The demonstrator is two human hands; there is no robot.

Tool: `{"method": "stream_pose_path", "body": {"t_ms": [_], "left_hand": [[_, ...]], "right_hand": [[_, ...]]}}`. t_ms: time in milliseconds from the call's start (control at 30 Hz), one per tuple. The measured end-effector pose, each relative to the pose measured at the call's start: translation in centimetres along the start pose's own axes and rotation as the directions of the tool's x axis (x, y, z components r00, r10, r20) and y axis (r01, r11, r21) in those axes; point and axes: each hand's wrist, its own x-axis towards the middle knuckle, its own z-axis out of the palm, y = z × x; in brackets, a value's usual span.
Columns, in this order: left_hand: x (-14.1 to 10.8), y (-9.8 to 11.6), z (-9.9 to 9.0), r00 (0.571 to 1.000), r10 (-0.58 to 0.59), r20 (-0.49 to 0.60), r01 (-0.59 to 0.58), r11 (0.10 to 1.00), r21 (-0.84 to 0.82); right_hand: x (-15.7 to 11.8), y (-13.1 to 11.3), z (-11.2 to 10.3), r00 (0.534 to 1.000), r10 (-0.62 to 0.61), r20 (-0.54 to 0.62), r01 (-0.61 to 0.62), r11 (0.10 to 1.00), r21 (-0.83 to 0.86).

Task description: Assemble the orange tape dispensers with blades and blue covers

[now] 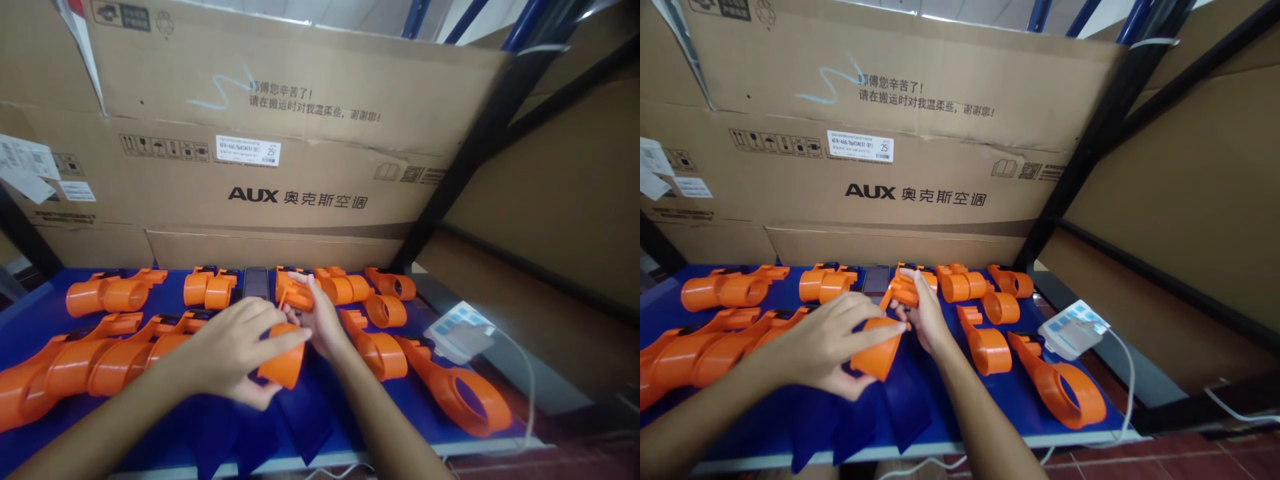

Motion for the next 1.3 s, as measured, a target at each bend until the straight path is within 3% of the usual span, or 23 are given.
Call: {"method": "stream_pose_path", "body": {"t_ms": [67, 133, 167, 200, 233, 267, 300, 333, 400, 433, 500, 567, 600, 633, 700, 767, 800, 867, 1133, 1300], "left_hand": [[0.5, 0.4, 1.2, 0.999, -0.035, 0.01, 0.036, 0.99, -0.139], [0.9, 0.3, 2.2, 0.98, -0.195, -0.026, 0.169, 0.903, -0.394], [1.1, 0.2, 2.7, 0.945, -0.325, -0.039, 0.25, 0.793, -0.556], [1.4, 0.1, 3.3, 0.884, -0.467, -0.022, 0.313, 0.627, -0.713], [1.7, -0.1, 4.0, 0.796, -0.605, 0.025, 0.346, 0.421, -0.838], [2.1, -0.2, 4.7, 0.712, -0.692, 0.117, 0.354, 0.21, -0.911], [2.5, -0.3, 5.5, 0.655, -0.723, 0.218, 0.348, 0.033, -0.937], [2.8, -0.4, 6.1, 0.633, -0.716, 0.293, 0.333, -0.09, -0.939], [3.3, -0.5, 6.9, 0.621, -0.701, 0.35, 0.296, -0.204, -0.933], [3.4, -0.5, 6.9, 0.613, -0.716, 0.333, 0.258, -0.218, -0.941], [3.5, -0.5, 6.0, 0.548, -0.8, 0.244, 0.123, -0.212, -0.97], [3.4, -0.6, 4.2, 0.424, -0.896, 0.134, -0.058, -0.175, -0.983], [3.3, -0.6, 3.2, 0.368, -0.926, 0.089, -0.125, -0.144, -0.982], [3.1, -0.7, 2.2, 0.347, -0.936, 0.06, -0.157, -0.121, -0.98], [2.9, -0.8, 0.7, 0.347, -0.938, 0.017, -0.186, -0.086, -0.979], [2.6, -1.0, -0.1, 0.361, -0.932, -0.005, -0.179, -0.064, -0.982], [2.5, -1.0, -0.1, 0.361, -0.932, -0.008, -0.166, -0.056, -0.984], [2.3, -1.1, 0.1, 0.357, -0.934, 0.005, -0.135, -0.057, -0.989], [2.3, -1.7, 1.1, 0.349, -0.937, -0.011, -0.125, -0.035, -0.992], [2.3, -1.8, 2.1, 0.32, -0.948, 0.0, -0.124, -0.042, -0.991]], "right_hand": [[0.2, -0.2, -0.3, 0.995, -0.014, -0.097, 0.015, 1.0, 0.009], [0.4, -0.4, -0.6, 0.983, -0.061, -0.171, 0.063, 0.998, 0.006], [0.4, -0.4, -0.7, 0.977, -0.083, -0.195, 0.086, 0.996, 0.007], [0.5, -0.4, -0.7, 0.972, -0.103, -0.213, 0.107, 0.994, 0.007], [0.5, -0.3, -0.7, 0.966, -0.122, -0.226, 0.125, 0.992, 0.0], [0.5, -0.1, -0.7, 0.962, -0.141, -0.236, 0.141, 0.99, -0.016], [0.6, 0.0, -0.7, 0.958, -0.158, -0.241, 0.153, 0.987, -0.041], [0.6, 0.2, -0.7, 0.954, -0.173, -0.243, 0.161, 0.984, -0.071], [0.7, 0.6, -0.8, 0.96, -0.177, -0.218, 0.155, 0.981, -0.116], [0.8, 0.7, -0.9, 0.968, -0.168, -0.187, 0.145, 0.981, -0.13], [0.8, 0.7, -0.9, 0.978, -0.175, -0.109, 0.15, 0.968, -0.202], [0.3, 0.6, -0.6, 0.968, -0.248, 0.023, 0.235, 0.877, -0.418], [-0.1, 0.5, -0.3, 0.947, -0.292, 0.132, 0.314, 0.771, -0.554], [-0.6, 0.4, 0.2, 0.911, -0.307, 0.276, 0.412, 0.619, -0.669], [-1.7, 0.4, 1.5, 0.771, -0.189, 0.608, 0.632, 0.343, -0.695], [-2.8, 0.7, 2.7, 0.639, -0.039, 0.768, 0.756, 0.215, -0.618], [-3.2, 0.9, 3.2, 0.604, 0.019, 0.797, 0.783, 0.175, -0.597], [-3.6, 1.5, 3.9, 0.58, 0.091, 0.81, 0.8, 0.125, -0.587], [-2.7, 2.8, 4.3, 0.625, 0.169, 0.762, 0.766, 0.053, -0.64], [-2.3, 2.5, 3.8, 0.661, 0.165, 0.732, 0.74, 0.014, -0.672]]}}
